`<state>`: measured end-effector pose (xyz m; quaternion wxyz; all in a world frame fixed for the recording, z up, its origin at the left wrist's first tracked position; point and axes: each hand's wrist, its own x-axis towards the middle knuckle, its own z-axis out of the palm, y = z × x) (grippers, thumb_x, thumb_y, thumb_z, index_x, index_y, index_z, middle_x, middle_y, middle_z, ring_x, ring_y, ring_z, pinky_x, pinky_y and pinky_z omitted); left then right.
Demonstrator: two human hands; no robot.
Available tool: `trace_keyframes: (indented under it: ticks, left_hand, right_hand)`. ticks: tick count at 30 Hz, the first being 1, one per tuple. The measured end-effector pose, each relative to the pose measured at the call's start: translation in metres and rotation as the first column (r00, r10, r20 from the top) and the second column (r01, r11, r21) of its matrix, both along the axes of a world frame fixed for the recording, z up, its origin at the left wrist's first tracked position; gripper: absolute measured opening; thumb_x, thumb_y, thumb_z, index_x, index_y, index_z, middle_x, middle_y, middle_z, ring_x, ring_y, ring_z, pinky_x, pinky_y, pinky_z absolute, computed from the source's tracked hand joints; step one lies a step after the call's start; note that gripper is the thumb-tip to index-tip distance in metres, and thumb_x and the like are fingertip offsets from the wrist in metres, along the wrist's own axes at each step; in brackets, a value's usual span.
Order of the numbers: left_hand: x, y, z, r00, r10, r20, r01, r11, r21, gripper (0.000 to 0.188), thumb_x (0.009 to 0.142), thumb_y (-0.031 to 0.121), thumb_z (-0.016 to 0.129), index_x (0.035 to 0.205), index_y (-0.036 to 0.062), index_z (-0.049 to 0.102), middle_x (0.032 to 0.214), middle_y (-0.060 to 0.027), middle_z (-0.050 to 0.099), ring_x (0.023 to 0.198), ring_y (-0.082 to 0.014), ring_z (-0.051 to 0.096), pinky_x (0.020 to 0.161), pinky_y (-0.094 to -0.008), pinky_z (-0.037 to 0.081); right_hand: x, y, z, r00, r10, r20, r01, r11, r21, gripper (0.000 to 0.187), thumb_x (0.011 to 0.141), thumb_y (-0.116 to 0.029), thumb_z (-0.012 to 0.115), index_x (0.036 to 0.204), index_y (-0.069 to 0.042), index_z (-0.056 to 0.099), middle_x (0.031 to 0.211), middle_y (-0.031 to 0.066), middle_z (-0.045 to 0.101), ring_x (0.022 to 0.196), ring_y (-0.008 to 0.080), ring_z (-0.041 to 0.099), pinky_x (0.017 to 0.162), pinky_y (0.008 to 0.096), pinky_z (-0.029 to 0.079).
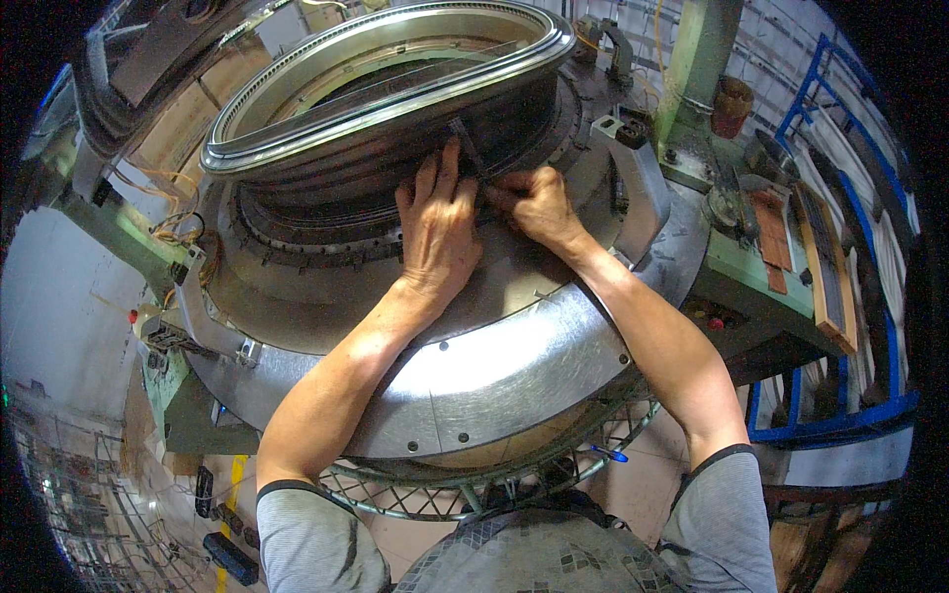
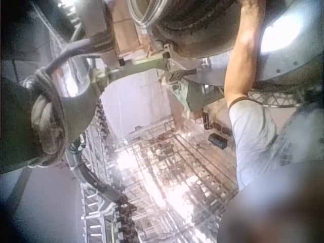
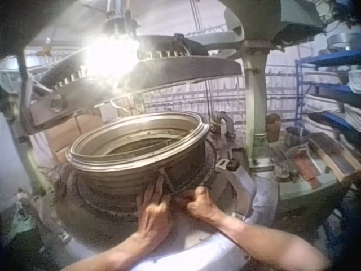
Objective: The person picks up small rectangular metal pieces from a wooden tray and inserts them into slots on a large circular metal machine. They use a blue-handled tool to adjust or secure the pieces in place, repeating the process for multiple pieces.
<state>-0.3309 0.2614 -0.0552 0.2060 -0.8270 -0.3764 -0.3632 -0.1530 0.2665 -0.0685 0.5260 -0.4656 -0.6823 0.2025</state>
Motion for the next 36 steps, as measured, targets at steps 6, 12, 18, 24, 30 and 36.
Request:
trace_keyframes:
  ticks: [6, 12, 18, 24, 30, 36]
  left_hand:
    - [-0.0004, 0.0001, 0.0013, 1.000, 0.006, -0.016, -0.006, 1.000, 0.008, 0.055, 0.053, 0.005, 0.077, 0.107, 0.0035, 0.065, 0.156, -0.0171, 0.038, 0.132, -0.0369, 0.043, 0.097, -0.0540, 0.039]
    - [-0.0004, 0.0006, 0.0012, 1.000, 0.004, -0.013, -0.004, 1.000, 0.005, 0.056, 0.053, 0.004, 0.077, 0.108, 0.0028, 0.065, 0.156, -0.0167, 0.038, 0.132, -0.0368, 0.043, 0.099, -0.0555, 0.038]
    - [0.0003, 0.0010, 0.0002, 1.000, 0.004, -0.006, -0.004, 1.000, -0.002, 0.054, 0.053, 0.004, 0.077, 0.106, 0.0031, 0.066, 0.155, -0.0157, 0.039, 0.132, -0.0364, 0.042, 0.099, -0.0553, 0.038]
    - [0.0001, 0.0003, 0.0016, 1.000, 0.005, -0.002, -0.005, 1.000, 0.005, 0.052, 0.055, 0.003, 0.076, 0.105, 0.0032, 0.066, 0.155, -0.0155, 0.039, 0.132, -0.0355, 0.043, 0.099, -0.0551, 0.038]
    - [-0.0002, -0.0014, 0.0028, 1.000, 0.009, -0.013, -0.010, 1.000, -0.028, 0.049, 0.057, 0.002, 0.075, 0.106, 0.0030, 0.066, 0.156, -0.0151, 0.039, 0.133, -0.0354, 0.042, 0.099, -0.0556, 0.038]
    - [-0.0003, -0.0010, 0.0042, 1.000, 0.009, -0.015, -0.010, 0.999, -0.037, 0.049, 0.059, 0.003, 0.074, 0.107, 0.0026, 0.066, 0.157, -0.0149, 0.037, 0.134, -0.0356, 0.042, 0.098, -0.0568, 0.038]
  right_hand:
    - [-0.0007, -0.0016, 0.0010, 0.998, 0.035, -0.058, -0.037, 0.999, -0.038, 0.017, 0.087, -0.015, 0.073, 0.089, 0.002, 0.076, 0.068, 0.0005, 0.067, 0.064, 0.0073, 0.056, 0.057, 0.0280, 0.048]
    - [-0.0008, 0.0003, -0.0015, 0.999, 0.024, -0.036, -0.024, 1.000, -0.014, 0.017, 0.087, -0.014, 0.073, 0.090, 0.002, 0.077, 0.069, 0.0007, 0.068, 0.064, 0.0070, 0.056, 0.058, 0.0272, 0.048]
    - [-0.0008, -0.0006, -0.0010, 0.998, 0.028, -0.049, -0.029, 0.999, -0.019, 0.014, 0.087, -0.012, 0.073, 0.089, 0.001, 0.077, 0.068, 0.0001, 0.067, 0.063, 0.0068, 0.055, 0.057, 0.0270, 0.048]
    - [-0.0009, -0.0008, -0.0006, 0.999, 0.026, -0.040, -0.028, 0.999, -0.039, 0.014, 0.088, -0.013, 0.072, 0.088, 0.001, 0.076, 0.065, -0.0010, 0.064, 0.060, 0.0066, 0.053, 0.055, 0.0275, 0.045]
    - [-0.0001, 0.0002, -0.0019, 0.999, 0.030, -0.028, -0.029, 0.999, 0.012, 0.016, 0.089, -0.014, 0.072, 0.085, 0.001, 0.075, 0.063, -0.0015, 0.062, 0.059, 0.0062, 0.052, 0.053, 0.0269, 0.044]
    - [0.0002, 0.0014, -0.0039, 0.998, 0.043, -0.042, -0.042, 0.999, 0.015, 0.016, 0.089, -0.014, 0.072, 0.084, 0.001, 0.075, 0.062, -0.0014, 0.062, 0.057, 0.0058, 0.052, 0.051, 0.0267, 0.044]
